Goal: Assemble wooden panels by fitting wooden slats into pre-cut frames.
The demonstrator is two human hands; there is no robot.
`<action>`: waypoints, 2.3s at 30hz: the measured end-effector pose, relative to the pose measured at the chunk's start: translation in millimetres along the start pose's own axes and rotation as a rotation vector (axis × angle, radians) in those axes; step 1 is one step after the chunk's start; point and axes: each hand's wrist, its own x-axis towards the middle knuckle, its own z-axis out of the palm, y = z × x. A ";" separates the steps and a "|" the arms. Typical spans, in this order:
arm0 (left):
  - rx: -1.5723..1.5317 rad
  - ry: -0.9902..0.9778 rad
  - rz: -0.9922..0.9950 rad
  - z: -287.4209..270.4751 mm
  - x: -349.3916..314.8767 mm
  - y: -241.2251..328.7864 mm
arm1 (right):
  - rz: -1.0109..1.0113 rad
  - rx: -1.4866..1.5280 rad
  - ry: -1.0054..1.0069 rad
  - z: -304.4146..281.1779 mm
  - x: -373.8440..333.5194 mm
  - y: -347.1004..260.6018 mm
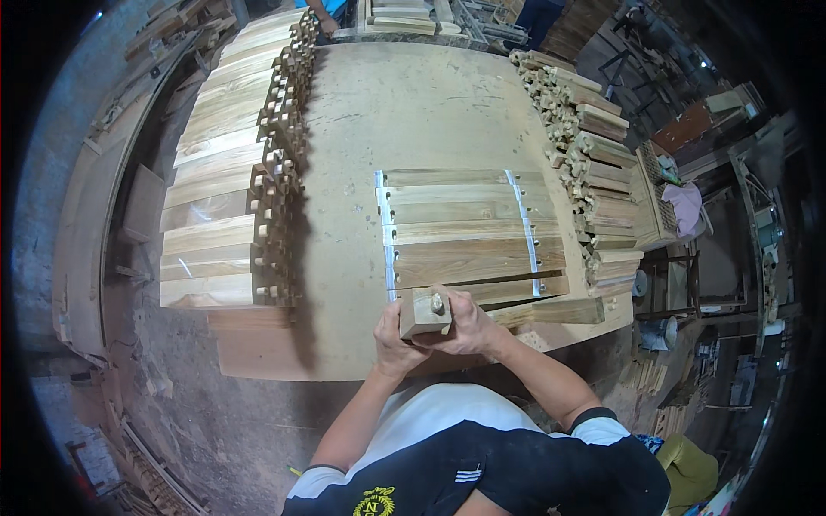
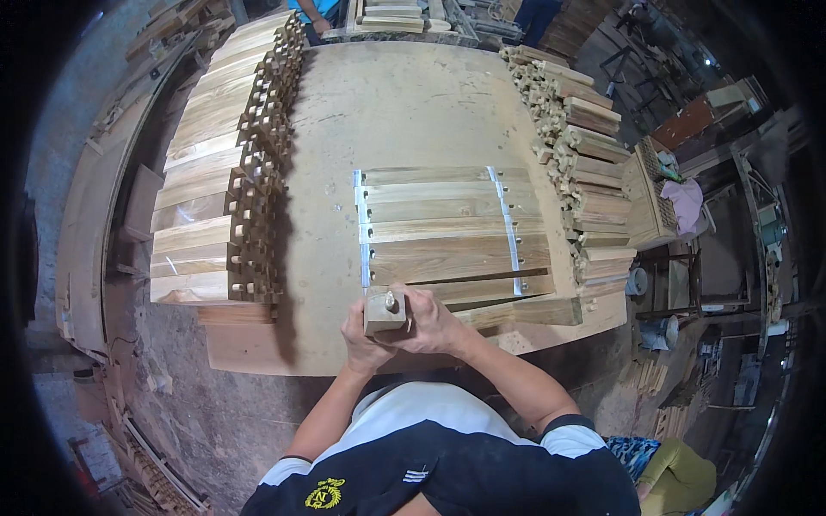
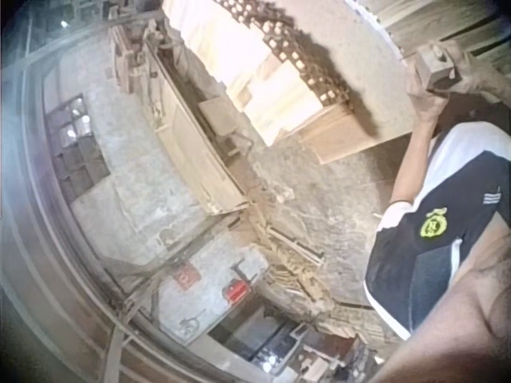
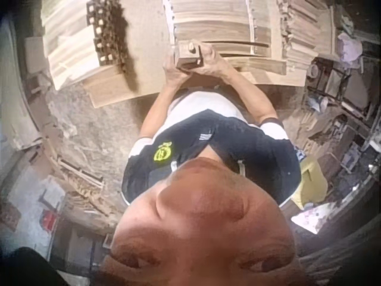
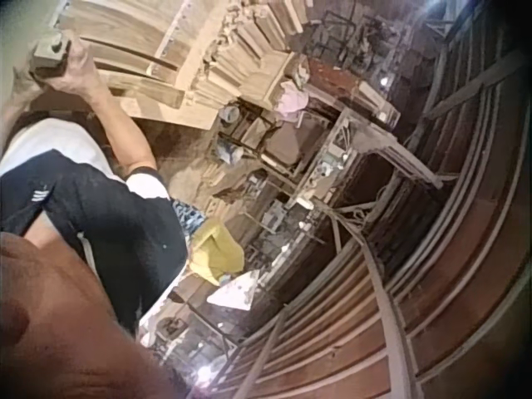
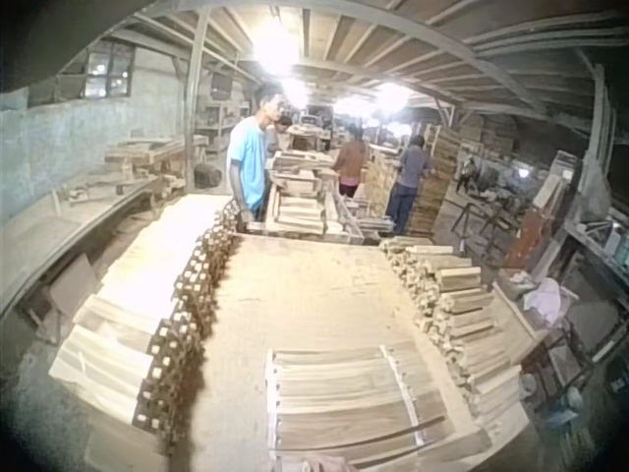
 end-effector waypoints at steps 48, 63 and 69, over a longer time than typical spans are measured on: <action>-0.176 0.235 -0.152 39.0 -96.3 -80.9 | -0.101 -0.111 0.032 23.7 -65.7 30.8; -0.339 -0.256 -0.978 31.1 9.9 43.9 | 0.634 -0.276 1.008 -244.8 -318.6 139.4; -0.158 -0.423 -0.875 38.0 -8.5 15.1 | 0.845 -0.596 0.602 -247.3 -296.0 206.0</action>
